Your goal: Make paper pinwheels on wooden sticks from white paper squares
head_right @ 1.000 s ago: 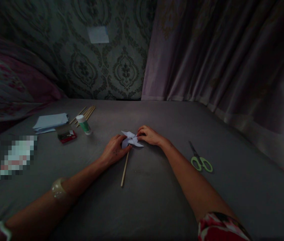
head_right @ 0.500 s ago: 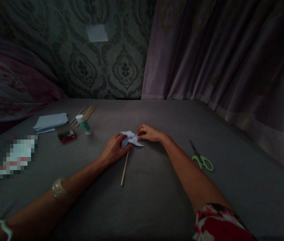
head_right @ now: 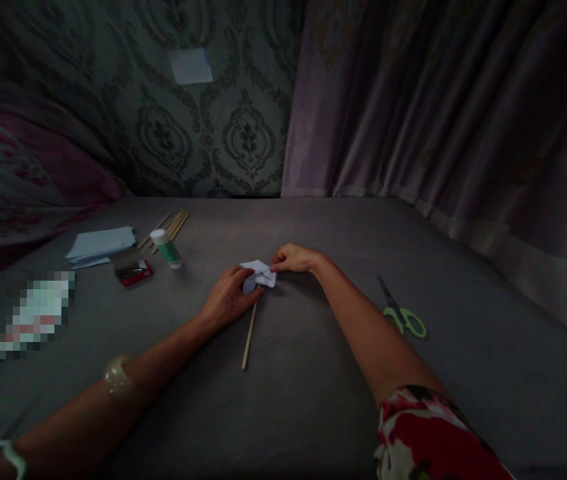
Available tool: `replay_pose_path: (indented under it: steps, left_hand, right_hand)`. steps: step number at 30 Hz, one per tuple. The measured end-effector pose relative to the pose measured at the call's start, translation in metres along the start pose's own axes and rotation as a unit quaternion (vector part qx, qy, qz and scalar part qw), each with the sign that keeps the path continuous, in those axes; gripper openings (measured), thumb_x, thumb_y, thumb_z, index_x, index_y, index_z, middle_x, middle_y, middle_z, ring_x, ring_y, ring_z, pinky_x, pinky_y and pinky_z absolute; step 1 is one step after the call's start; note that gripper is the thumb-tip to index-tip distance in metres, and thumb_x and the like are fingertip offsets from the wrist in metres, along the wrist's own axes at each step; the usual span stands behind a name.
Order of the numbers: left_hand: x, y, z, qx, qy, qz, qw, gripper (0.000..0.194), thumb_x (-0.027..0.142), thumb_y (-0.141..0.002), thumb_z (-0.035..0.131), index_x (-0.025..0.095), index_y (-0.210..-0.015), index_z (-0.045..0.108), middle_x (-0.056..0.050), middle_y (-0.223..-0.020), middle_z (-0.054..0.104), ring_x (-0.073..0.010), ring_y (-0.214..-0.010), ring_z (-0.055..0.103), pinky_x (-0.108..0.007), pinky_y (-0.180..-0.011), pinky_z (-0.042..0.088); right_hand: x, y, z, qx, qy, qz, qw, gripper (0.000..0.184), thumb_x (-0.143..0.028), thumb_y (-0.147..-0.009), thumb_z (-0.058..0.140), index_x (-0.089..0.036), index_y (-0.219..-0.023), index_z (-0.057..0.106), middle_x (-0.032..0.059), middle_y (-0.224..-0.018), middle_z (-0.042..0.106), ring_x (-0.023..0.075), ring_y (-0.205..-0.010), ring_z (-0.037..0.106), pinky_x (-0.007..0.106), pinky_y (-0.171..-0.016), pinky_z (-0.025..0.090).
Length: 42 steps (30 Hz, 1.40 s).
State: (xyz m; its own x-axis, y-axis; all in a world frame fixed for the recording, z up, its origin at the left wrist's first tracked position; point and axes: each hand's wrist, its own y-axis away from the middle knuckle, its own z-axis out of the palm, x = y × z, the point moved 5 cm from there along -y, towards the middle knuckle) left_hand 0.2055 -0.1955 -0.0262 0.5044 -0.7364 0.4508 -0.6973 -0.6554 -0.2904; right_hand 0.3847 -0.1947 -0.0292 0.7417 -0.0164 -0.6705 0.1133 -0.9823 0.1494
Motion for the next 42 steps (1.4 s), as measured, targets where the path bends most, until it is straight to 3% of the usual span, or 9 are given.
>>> replay_pose_path:
  steps: [5,13,19,26,29,31,33,36,42]
  left_hand:
    - [-0.002,0.0,0.001,-0.002,-0.005,0.0,1.0,0.04,0.038,-0.078,0.06,0.017,-0.112,0.059,-0.011,-0.109,0.061,-0.0257,-0.104,0.057,-0.038,-0.091,0.046]
    - [0.0,0.0,0.0,0.001,0.0,-0.011,1.0,0.041,0.036,-0.077,0.061,0.016,-0.112,0.058,-0.012,-0.108,0.061,-0.0256,-0.103,0.057,-0.039,-0.091,0.045]
    - [-0.002,0.0,0.002,0.011,-0.005,-0.001,1.0,0.038,0.036,-0.078,0.061,0.017,-0.11,0.059,-0.011,-0.106,0.062,-0.0253,-0.103,0.057,-0.038,-0.09,0.045]
    - [-0.003,-0.001,-0.003,0.02,0.02,-0.021,0.999,0.047,0.039,-0.074,0.065,0.013,-0.112,0.057,-0.014,-0.108,0.063,-0.0266,-0.101,0.059,-0.039,-0.088,0.047]
    - [-0.009,-0.003,-0.009,0.012,0.085,-0.079,0.993,0.043,0.039,-0.075,0.063,0.013,-0.109,0.059,-0.012,-0.1,0.066,-0.0221,-0.088,0.063,-0.033,-0.08,0.05]
    - [-0.013,-0.003,-0.013,0.012,0.125,-0.119,0.985,0.036,0.035,-0.077,0.059,0.012,-0.105,0.061,-0.01,-0.094,0.068,-0.019,-0.08,0.064,-0.029,-0.072,0.05]
    - [-0.016,-0.004,-0.016,0.019,0.145,-0.134,0.98,0.03,0.03,-0.078,0.056,0.012,-0.102,0.062,-0.008,-0.09,0.069,-0.0175,-0.076,0.064,-0.027,-0.069,0.05]
    - [-0.02,-0.004,-0.018,0.035,0.153,-0.134,0.979,0.027,0.027,-0.077,0.055,0.013,-0.099,0.063,-0.008,-0.086,0.07,-0.0173,-0.074,0.064,-0.027,-0.068,0.05]
    - [-0.026,-0.004,-0.009,0.031,0.187,-0.123,0.974,0.025,0.023,-0.073,0.058,0.013,-0.096,0.064,-0.007,-0.081,0.07,-0.017,-0.072,0.064,-0.028,-0.069,0.05]
  right_hand:
    - [0.003,-0.007,0.005,0.022,-0.052,0.057,0.997,0.015,-0.029,-0.074,0.065,-0.015,-0.074,0.071,0.0005,-0.066,0.065,0.011,-0.06,0.054,0.022,-0.058,0.041]
    - [0.005,0.014,0.003,0.056,-0.097,0.0,0.994,0.03,-0.022,-0.073,0.066,-0.014,-0.102,0.068,0.0044,-0.09,0.068,0.0131,-0.077,0.059,0.025,-0.073,0.046]
    - [0.003,0.014,0.008,0.118,-0.056,-0.039,0.991,0.018,-0.016,-0.071,0.066,-0.011,-0.088,0.07,0.0081,-0.094,0.066,0.0159,-0.087,0.059,0.027,-0.079,0.045]
    - [-0.005,0.02,0.006,0.133,-0.036,-0.017,0.99,0.022,-0.013,-0.072,0.065,-0.013,-0.093,0.069,0.008,-0.098,0.066,0.0154,-0.09,0.06,0.026,-0.08,0.046]
    - [-0.014,0.039,-0.006,0.227,0.01,0.037,0.973,0.03,-0.017,-0.073,0.066,-0.012,-0.102,0.067,0.0105,-0.104,0.065,0.0149,-0.086,0.062,0.025,-0.077,0.046]
    - [-0.026,0.058,-0.01,0.313,0.054,0.091,0.944,0.02,-0.023,-0.079,0.06,-0.013,-0.093,0.07,0.0097,-0.094,0.068,0.0146,-0.079,0.062,0.025,-0.073,0.045]
    - [-0.041,0.069,0.005,0.272,0.062,0.122,0.952,0.029,-0.035,-0.085,0.053,-0.014,-0.073,0.07,0.0059,-0.069,0.067,0.0139,-0.064,0.06,0.023,-0.06,0.042]
    - [-0.062,0.075,0.047,0.106,0.029,0.129,0.985,0.043,-0.049,-0.081,0.054,-0.017,-0.055,0.064,0.0028,-0.05,0.06,0.0123,-0.048,0.055,0.022,-0.047,0.035]
    - [-0.077,0.071,0.073,0.14,0.044,0.146,0.978,0.027,-0.032,-0.073,0.06,-0.019,-0.049,0.06,0.0025,-0.05,0.06,0.0145,-0.053,0.057,0.024,-0.048,0.032]
